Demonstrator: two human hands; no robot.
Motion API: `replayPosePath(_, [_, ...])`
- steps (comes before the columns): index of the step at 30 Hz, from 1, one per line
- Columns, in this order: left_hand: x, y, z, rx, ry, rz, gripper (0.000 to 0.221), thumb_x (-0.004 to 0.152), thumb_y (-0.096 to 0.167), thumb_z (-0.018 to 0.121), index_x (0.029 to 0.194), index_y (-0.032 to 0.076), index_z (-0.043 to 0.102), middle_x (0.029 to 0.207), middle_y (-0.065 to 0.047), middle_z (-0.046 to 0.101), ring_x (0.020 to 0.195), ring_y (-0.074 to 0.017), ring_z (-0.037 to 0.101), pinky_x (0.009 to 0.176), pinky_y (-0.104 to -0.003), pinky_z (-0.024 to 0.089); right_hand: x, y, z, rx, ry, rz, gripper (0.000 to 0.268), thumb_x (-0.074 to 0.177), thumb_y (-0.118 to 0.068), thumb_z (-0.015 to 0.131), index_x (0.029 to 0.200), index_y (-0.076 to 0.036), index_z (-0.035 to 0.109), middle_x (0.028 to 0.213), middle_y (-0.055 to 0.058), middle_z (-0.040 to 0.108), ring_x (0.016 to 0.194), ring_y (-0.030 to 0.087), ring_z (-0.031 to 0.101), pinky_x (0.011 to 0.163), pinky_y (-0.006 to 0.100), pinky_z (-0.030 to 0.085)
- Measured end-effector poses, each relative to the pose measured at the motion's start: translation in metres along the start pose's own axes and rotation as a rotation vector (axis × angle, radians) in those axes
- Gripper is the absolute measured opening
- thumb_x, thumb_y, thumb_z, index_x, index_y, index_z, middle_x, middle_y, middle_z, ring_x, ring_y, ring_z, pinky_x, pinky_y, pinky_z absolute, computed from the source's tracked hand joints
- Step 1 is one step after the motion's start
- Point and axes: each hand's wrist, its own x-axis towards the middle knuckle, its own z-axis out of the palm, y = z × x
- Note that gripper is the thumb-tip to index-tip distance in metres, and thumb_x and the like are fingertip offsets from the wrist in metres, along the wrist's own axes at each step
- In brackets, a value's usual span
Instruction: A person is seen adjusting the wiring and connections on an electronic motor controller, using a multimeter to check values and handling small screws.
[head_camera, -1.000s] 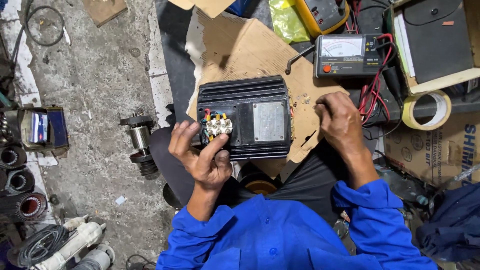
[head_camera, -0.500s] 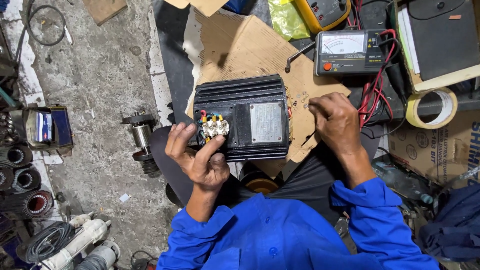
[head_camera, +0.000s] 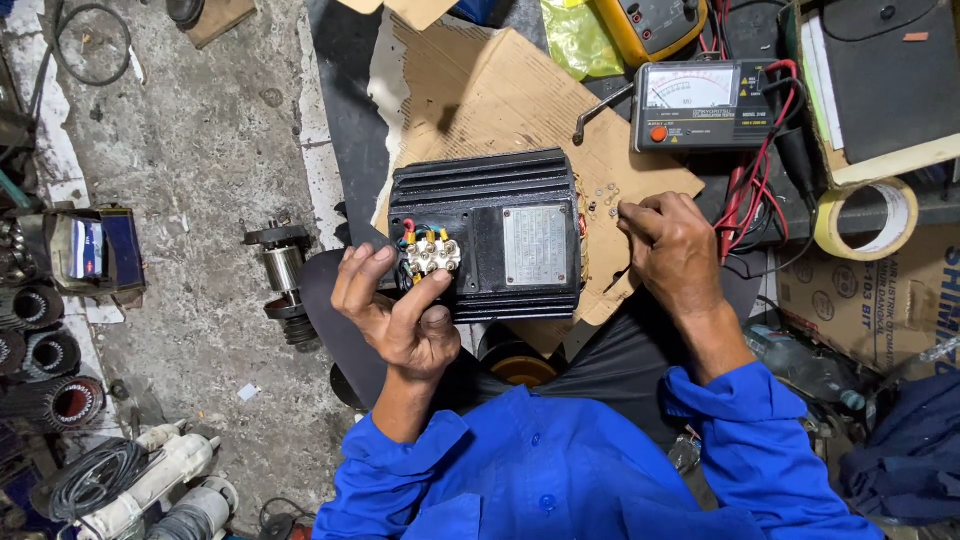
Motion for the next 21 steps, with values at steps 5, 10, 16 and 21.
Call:
replayPosePath(5, [0.001, 0.001, 0.001, 0.004, 0.006, 0.009, 0.042, 0.107, 0.046, 0.052, 0.105, 0.017, 0.082, 0.127, -0.017, 0.056, 0.131, -0.0407, 0.048, 0.119, -0.058, 0.035, 0.004, 0.001, 0.001, 0.024, -0.008, 0.007, 0.005, 0.097, -0.016, 0.081, 0.101, -0.014, 0.082, 0.084, 0.011, 0.064, 0.081, 0.033, 0.067, 0.074, 0.042, 0.057])
replayPosePath(10, [0.000, 0.002, 0.002, 0.026, 0.013, 0.019, 0.041, 0.106, 0.047, 0.053, 0.105, 0.019, 0.082, 0.126, -0.017, 0.057, 0.128, -0.0411, 0.049, 0.118, -0.060, 0.034, 0.017, -0.013, -0.007, 0.013, -0.054, -0.058, 0.008, 0.090, -0.005, 0.082, 0.096, -0.006, 0.077, 0.081, 0.014, 0.062, 0.079, 0.036, 0.066, 0.073, 0.044, 0.057])
replayPosePath(16, [-0.003, 0.002, 0.003, 0.033, 0.015, 0.010, 0.037, 0.105, 0.047, 0.055, 0.107, 0.021, 0.081, 0.126, -0.013, 0.060, 0.127, -0.0404, 0.050, 0.117, -0.060, 0.035, 0.014, -0.010, 0.000, -0.266, -0.056, -0.230, 0.004, 0.095, -0.003, 0.070, 0.097, -0.005, 0.067, 0.082, 0.012, 0.055, 0.080, 0.033, 0.064, 0.078, 0.039, 0.056])
replayPosePath(21, [-0.003, 0.002, 0.005, -0.009, 0.009, -0.007, 0.037, 0.105, 0.048, 0.055, 0.108, 0.022, 0.080, 0.125, -0.012, 0.061, 0.128, -0.0395, 0.052, 0.116, -0.060, 0.036, 0.011, -0.007, 0.001, -0.138, -0.078, -0.089, 0.004, 0.100, 0.000, 0.066, 0.101, -0.002, 0.063, 0.087, 0.017, 0.055, 0.086, 0.041, 0.063, 0.078, 0.047, 0.054])
